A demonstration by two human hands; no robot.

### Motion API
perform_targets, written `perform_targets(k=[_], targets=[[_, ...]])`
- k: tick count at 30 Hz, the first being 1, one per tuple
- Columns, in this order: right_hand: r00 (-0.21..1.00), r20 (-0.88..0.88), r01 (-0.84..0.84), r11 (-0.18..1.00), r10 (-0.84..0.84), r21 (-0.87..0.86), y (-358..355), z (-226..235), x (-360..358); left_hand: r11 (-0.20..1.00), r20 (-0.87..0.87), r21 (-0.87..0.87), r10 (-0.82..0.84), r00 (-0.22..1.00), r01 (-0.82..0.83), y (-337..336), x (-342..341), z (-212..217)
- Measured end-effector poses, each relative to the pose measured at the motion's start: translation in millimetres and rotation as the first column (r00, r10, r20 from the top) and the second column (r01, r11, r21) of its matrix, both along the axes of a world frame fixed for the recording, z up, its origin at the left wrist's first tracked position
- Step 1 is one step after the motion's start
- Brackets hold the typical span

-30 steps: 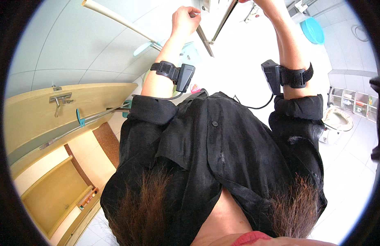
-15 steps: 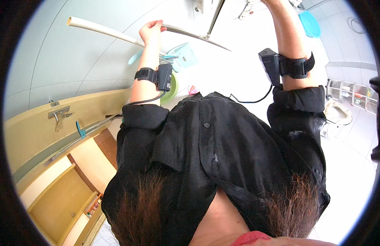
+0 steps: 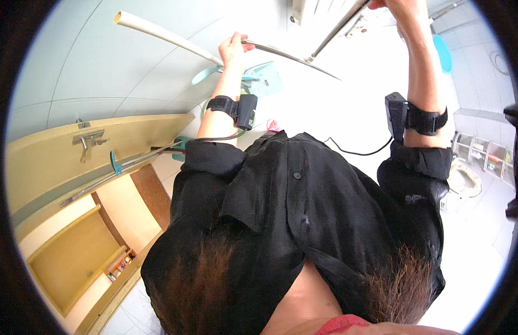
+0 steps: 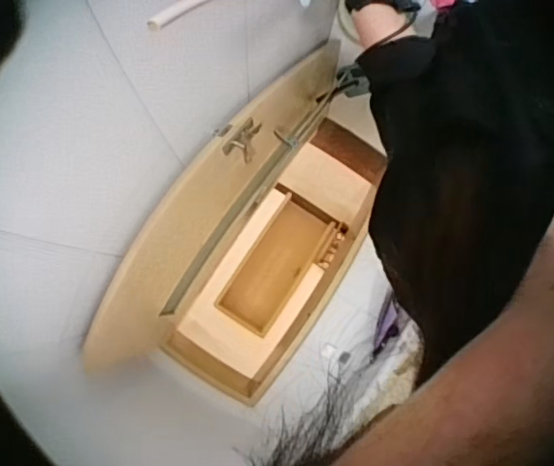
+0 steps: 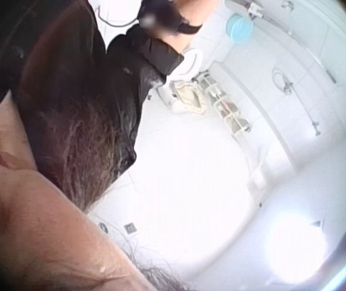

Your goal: The person assembles a mop by connecting a metal handle to a mop head. They then walk to a bathroom and place the assembled mop into a bucket.

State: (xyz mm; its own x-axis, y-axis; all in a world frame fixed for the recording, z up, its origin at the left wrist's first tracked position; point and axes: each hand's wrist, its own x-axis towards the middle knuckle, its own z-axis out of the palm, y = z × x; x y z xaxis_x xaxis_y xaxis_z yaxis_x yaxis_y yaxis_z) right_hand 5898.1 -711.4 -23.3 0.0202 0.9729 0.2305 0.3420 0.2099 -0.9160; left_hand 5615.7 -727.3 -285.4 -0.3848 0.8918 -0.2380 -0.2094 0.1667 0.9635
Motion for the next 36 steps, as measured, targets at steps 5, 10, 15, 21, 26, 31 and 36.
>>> perform_targets(k=[5, 10, 15, 21, 26, 31, 36], targets=[[1.0, 0.012, -0.029, 0.999, 0.029, 0.032, 8.7, -7.8, -7.5, 0.999, 0.1, -0.027, -0.025, 0.995, 0.028, 1.0, -10.7, -7.0], [0.999, 0.031, -0.038, 0.999, 0.037, 0.01, 6.5, -10.1, -16.1, 0.998, -0.232, 0.022, -0.048, 0.972, 0.055, 3.7, -10.5, -25.7], [0.999, 0.034, -0.026, 0.998, 0.028, -0.05, 13.8, -10.9, -23.2, 0.993, -0.446, -0.03, -0.119, 0.887, 0.118, 4.7, -11.2, -25.1], [0.996, 0.084, -0.001, 0.999, 0.006, -0.052, 24.7, -10.3, -17.3, 0.993, -0.294, -0.048, -0.116, 0.949, 0.107, 1.2, -16.7, -38.4], [0.998, -0.012, -0.059, 0.996, 0.06, 0.072, 37.6, 14.2, -17.0, 0.992, -0.152, -0.081, 0.08, 0.985, -0.093, 0.0, -3.6, -36.7], [0.995, -0.054, -0.077, 0.978, 0.089, 0.195, 36.7, 27.1, -14.8, 0.963, 0.285, -0.249, -0.033, 0.958, 0.108, -11.6, 31.7, -28.7], [0.998, -0.005, 0.064, 0.993, -0.064, 0.094, 49.6, 52.1, -12.3, 0.922, 0.616, -0.164, -0.183, 0.766, 0.352, -14.6, 71.7, -48.6]])
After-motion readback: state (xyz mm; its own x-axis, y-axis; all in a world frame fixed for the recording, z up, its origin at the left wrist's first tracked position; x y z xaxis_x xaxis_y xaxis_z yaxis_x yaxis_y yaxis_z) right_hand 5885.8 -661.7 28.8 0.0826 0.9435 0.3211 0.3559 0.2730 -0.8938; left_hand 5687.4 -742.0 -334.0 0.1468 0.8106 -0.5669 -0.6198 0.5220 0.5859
